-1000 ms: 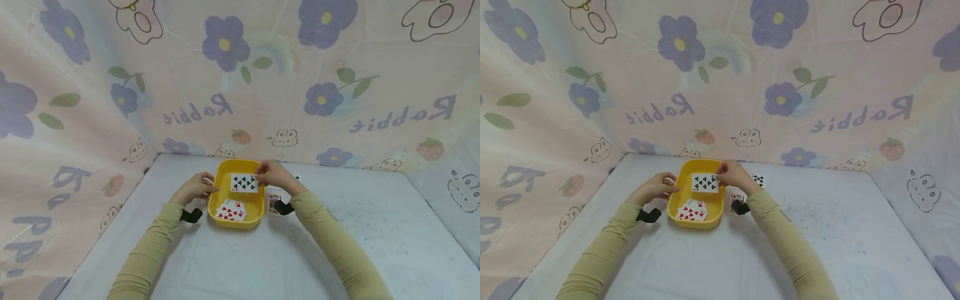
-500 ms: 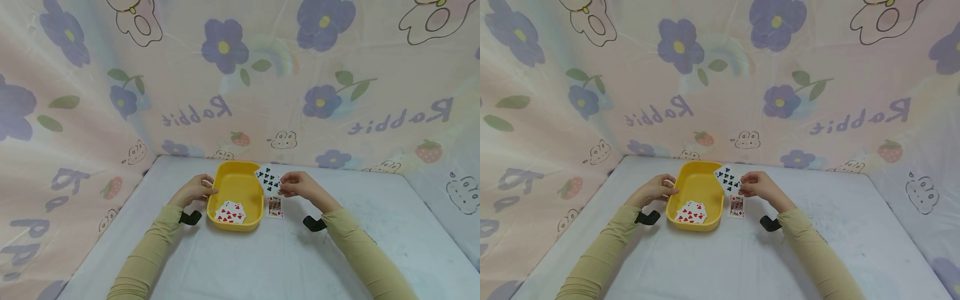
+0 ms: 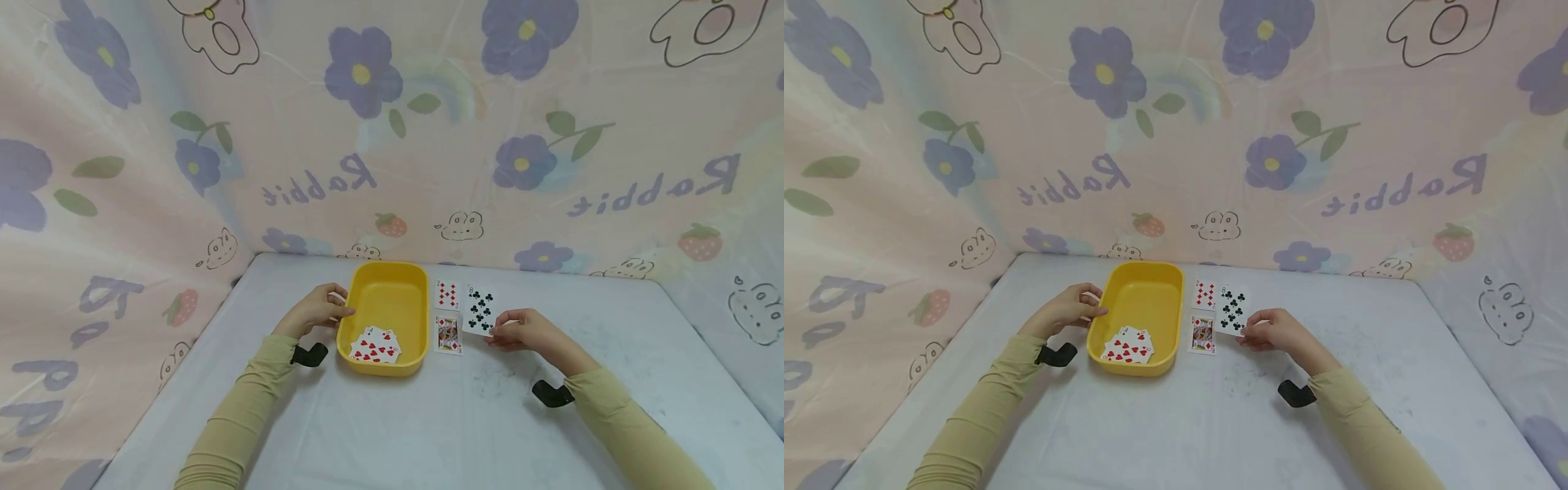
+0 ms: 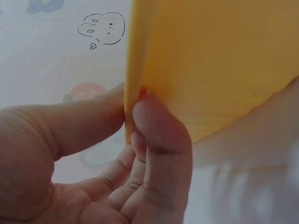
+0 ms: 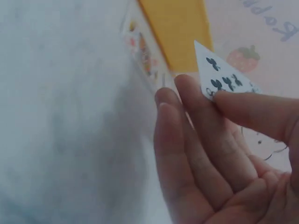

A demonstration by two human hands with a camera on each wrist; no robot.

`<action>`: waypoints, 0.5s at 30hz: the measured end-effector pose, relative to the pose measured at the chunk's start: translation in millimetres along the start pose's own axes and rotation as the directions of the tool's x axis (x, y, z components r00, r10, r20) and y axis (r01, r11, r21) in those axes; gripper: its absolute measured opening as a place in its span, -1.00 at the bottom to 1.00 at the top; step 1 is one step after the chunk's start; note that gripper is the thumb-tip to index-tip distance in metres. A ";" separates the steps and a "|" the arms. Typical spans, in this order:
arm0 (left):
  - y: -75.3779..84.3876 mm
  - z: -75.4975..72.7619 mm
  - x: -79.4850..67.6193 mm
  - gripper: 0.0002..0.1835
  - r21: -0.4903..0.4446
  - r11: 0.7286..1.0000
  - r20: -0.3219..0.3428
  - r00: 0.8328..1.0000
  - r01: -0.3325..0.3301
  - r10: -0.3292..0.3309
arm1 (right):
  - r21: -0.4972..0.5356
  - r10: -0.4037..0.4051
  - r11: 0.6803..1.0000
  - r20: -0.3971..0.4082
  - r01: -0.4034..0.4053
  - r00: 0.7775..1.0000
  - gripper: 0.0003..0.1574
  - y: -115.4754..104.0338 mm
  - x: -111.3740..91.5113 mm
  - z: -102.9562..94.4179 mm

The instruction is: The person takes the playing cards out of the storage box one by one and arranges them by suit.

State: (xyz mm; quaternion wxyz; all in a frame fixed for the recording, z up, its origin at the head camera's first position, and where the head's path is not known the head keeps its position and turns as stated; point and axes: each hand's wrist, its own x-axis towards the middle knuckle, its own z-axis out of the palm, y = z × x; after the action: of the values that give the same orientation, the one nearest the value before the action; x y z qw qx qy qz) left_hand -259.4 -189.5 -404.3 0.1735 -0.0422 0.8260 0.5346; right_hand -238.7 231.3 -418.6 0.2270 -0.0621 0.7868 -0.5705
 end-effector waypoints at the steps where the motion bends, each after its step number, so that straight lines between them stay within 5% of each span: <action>1: 0.0 -0.2 0.0 -0.54 -0.003 1.000 0.002 1.000 -0.001 0.001 | 0.002 0.009 1.000 -0.003 -0.009 1.000 -0.82 3.2 -1.7 -1.2; 15: -0.7 -0.5 0.8 -0.54 -0.017 1.000 0.011 1.000 -0.004 0.005 | 0.010 0.068 0.998 0.010 -0.068 0.998 -0.73 30.1 -12.9 -6.0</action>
State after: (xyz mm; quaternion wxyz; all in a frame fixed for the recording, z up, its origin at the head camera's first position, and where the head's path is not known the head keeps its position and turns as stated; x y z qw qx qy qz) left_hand -260.1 -190.1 -405.1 0.1767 -0.0388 0.8205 0.5423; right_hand -224.9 251.4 -441.4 0.2506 -0.0369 0.7844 -0.5662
